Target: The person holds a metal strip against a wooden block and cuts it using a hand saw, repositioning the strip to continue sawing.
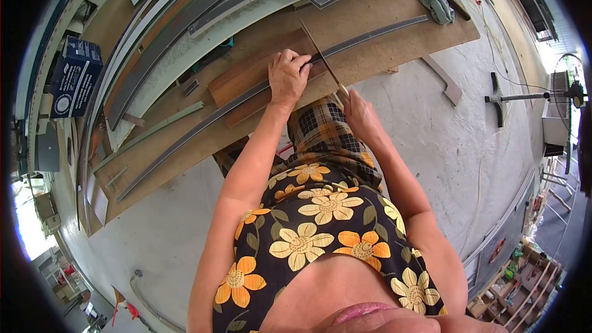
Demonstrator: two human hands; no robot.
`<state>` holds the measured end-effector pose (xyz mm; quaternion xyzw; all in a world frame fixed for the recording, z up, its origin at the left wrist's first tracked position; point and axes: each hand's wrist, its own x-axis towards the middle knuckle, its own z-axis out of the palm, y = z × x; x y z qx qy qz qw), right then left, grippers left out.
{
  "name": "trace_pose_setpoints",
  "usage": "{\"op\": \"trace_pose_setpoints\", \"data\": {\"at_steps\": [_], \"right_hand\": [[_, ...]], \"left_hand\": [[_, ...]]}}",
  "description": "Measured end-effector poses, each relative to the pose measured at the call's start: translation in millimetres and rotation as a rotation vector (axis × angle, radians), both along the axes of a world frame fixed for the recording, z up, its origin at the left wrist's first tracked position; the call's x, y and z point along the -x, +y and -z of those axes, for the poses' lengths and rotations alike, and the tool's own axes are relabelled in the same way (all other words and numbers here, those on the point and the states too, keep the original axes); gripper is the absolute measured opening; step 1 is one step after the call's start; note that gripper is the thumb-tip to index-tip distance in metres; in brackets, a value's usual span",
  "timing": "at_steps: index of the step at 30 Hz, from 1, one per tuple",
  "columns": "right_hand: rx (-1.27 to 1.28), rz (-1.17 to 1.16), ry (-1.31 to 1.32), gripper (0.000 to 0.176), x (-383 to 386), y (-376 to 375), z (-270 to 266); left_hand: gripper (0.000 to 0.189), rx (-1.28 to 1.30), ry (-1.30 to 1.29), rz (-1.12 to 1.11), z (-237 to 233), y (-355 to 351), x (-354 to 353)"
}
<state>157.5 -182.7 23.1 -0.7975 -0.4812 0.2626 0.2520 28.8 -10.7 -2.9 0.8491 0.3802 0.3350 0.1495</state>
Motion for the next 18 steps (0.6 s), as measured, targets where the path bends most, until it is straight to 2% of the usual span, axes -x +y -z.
{"op": "trace_pose_setpoints", "data": {"at_steps": [5,12,13,15,17,18], "right_hand": [[-0.011,0.027,0.006,0.023,-0.1,23.0,-4.0],[0.047,0.054,0.058,0.02,6.4,-24.2,-5.0],[-0.006,0.073,0.061,0.021,7.4,-28.1,-3.9],[-0.126,0.105,0.067,0.023,8.7,-32.4,4.5],[-0.117,0.125,0.057,0.024,7.3,-37.4,15.0],[-0.111,0.135,0.053,0.024,5.9,-42.6,22.1]], "left_hand": [[0.02,0.006,0.006,-0.002,-0.3,-0.4,1.1],[0.02,-0.038,0.006,0.013,5.4,1.9,0.1],[0.02,-0.054,-0.007,0.027,5.5,2.5,1.0],[0.025,-0.063,0.028,0.047,8.0,3.5,2.2],[0.029,-0.099,0.056,0.074,8.7,6.3,5.1],[0.034,-0.04,0.1,0.095,9.3,7.2,6.9]]}}
